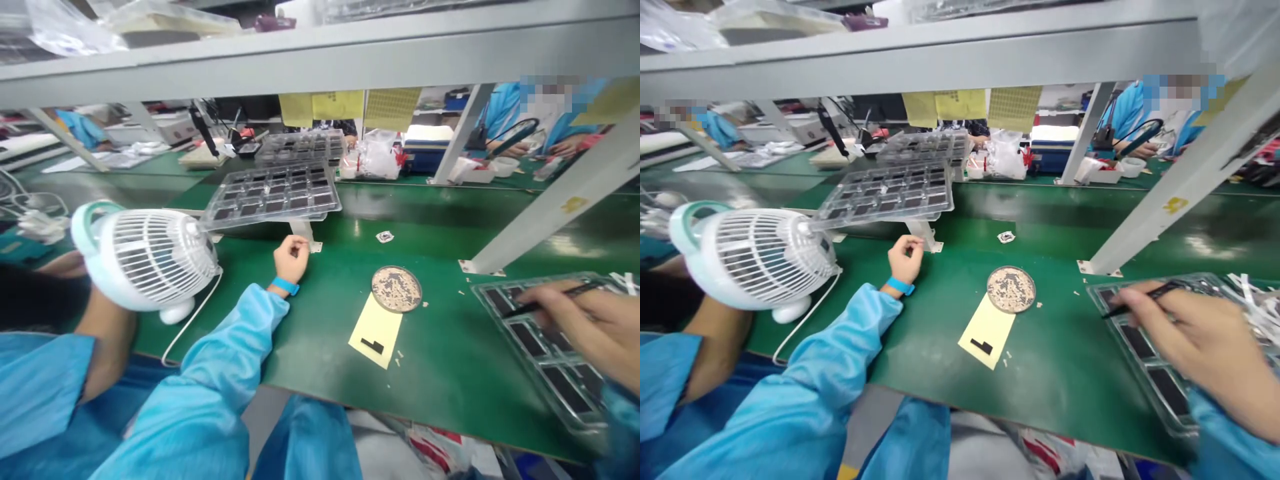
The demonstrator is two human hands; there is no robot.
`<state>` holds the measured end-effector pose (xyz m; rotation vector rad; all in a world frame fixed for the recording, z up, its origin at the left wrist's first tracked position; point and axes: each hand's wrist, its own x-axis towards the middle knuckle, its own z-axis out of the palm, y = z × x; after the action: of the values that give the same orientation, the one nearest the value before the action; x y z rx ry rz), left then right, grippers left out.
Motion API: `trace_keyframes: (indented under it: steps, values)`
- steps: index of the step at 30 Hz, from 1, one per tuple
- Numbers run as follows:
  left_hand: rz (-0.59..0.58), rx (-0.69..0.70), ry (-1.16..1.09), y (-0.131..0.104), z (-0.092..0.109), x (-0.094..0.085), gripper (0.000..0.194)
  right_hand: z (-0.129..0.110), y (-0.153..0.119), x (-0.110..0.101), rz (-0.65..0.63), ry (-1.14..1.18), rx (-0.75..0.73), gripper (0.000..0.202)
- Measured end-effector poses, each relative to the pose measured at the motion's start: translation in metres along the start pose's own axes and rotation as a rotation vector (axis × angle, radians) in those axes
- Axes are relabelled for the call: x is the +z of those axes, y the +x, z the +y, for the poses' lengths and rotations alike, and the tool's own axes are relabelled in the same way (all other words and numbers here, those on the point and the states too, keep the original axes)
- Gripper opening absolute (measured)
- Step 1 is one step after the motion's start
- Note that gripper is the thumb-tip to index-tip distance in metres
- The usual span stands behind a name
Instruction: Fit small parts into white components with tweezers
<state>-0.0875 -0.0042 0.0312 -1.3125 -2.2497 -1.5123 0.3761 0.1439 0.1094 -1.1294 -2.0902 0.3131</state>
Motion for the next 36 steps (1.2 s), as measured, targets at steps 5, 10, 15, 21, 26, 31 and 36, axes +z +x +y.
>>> trace_keyframes:
  steps: [5,10,15,21,26,31,36]
  values:
    - [-0.111,0.053,0.001,-0.011,-0.001,-0.011,0.032,-0.052,0.006,0.061,-0.236,0.11,-0.165,0.044]
    - [-0.389,0.23,-0.01,-0.013,0.034,0.058,0.019,-0.042,0.014,0.118,-0.203,-0.049,-0.236,0.049]
    - [-0.441,0.199,0.039,0.015,0.06,0.144,0.055,-0.017,0.003,0.137,-0.258,0.302,0.013,0.046]
    - [-0.443,0.14,0.006,0.029,0.065,0.174,0.026,-0.017,-0.002,0.139,-0.212,0.625,0.241,0.045]
    - [-0.415,0.108,-0.178,-0.023,0.051,0.122,0.036,-0.059,-0.03,0.142,-0.419,0.831,0.19,0.029]
    - [-0.67,-0.087,-0.665,-0.089,0.051,0.054,0.043,-0.099,-0.043,0.149,-0.459,0.716,-0.125,0.013]
    - [-0.826,-0.194,-0.705,-0.105,0.061,0.029,0.045,-0.105,-0.038,0.15,-0.29,0.744,-0.309,0.005]
